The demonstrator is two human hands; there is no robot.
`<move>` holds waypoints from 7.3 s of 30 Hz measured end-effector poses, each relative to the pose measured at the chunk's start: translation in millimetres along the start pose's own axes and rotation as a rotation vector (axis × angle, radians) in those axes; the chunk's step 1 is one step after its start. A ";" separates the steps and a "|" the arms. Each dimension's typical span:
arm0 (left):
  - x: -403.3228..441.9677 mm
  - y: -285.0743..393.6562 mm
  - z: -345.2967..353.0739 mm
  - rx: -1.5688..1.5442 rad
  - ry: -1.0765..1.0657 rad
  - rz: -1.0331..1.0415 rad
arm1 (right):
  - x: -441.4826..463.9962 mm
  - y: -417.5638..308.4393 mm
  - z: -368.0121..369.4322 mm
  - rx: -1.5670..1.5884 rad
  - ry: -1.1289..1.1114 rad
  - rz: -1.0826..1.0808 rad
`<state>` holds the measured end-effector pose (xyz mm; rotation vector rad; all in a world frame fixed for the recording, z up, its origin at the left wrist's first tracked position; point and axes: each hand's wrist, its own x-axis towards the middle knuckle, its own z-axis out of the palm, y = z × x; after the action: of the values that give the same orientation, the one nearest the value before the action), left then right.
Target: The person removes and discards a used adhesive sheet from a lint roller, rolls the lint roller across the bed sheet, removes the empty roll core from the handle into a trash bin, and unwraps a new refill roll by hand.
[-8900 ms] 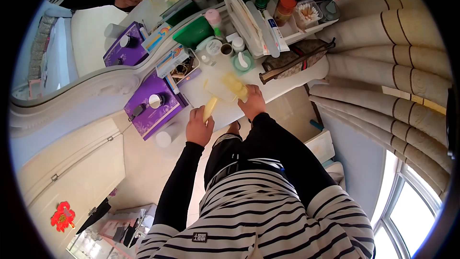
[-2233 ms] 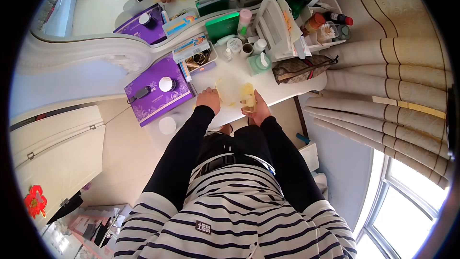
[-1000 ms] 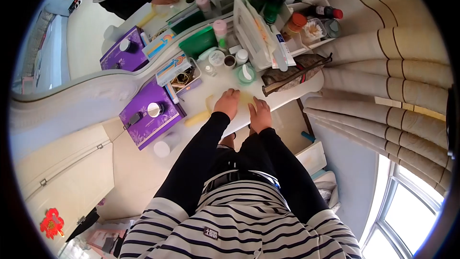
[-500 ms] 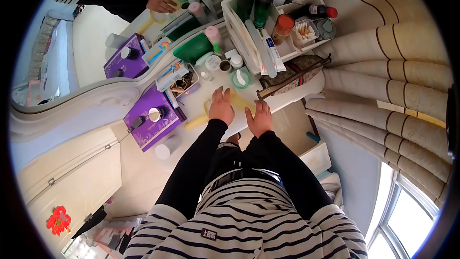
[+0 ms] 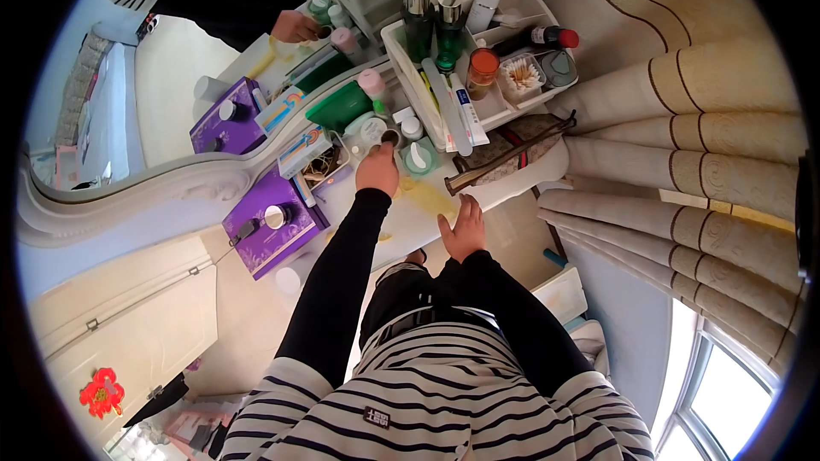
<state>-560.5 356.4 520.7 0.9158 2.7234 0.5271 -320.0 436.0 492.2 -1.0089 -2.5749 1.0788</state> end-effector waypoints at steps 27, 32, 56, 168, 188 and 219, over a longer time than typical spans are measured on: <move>-184.6 -11.0 -236.2 -1.203 -0.200 0.165 | -10.2 -204.5 -128.4 1.289 -0.837 0.319; -191.7 -23.0 -225.1 -1.163 -0.249 0.191 | -33.3 -235.3 -143.6 0.963 -0.937 0.114; -126.5 -101.1 -30.8 0.143 -0.345 -0.101 | -90.0 -57.7 -37.5 0.979 -0.378 0.584; -180.8 158.9 -298.3 -1.262 -0.177 0.205 | -79.2 -238.7 -222.5 0.174 0.650 -0.516; -185.1 151.2 -309.7 -1.142 -0.190 0.174 | -87.5 -238.5 -224.3 0.104 0.604 -0.596; -187.0 152.2 -319.9 -1.222 -0.251 0.171 | -86.4 -244.1 -220.0 0.084 0.739 -0.618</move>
<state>-433.4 269.6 890.6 0.7322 1.5675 1.6660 -295.5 380.7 826.6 -0.4058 -1.9799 0.5058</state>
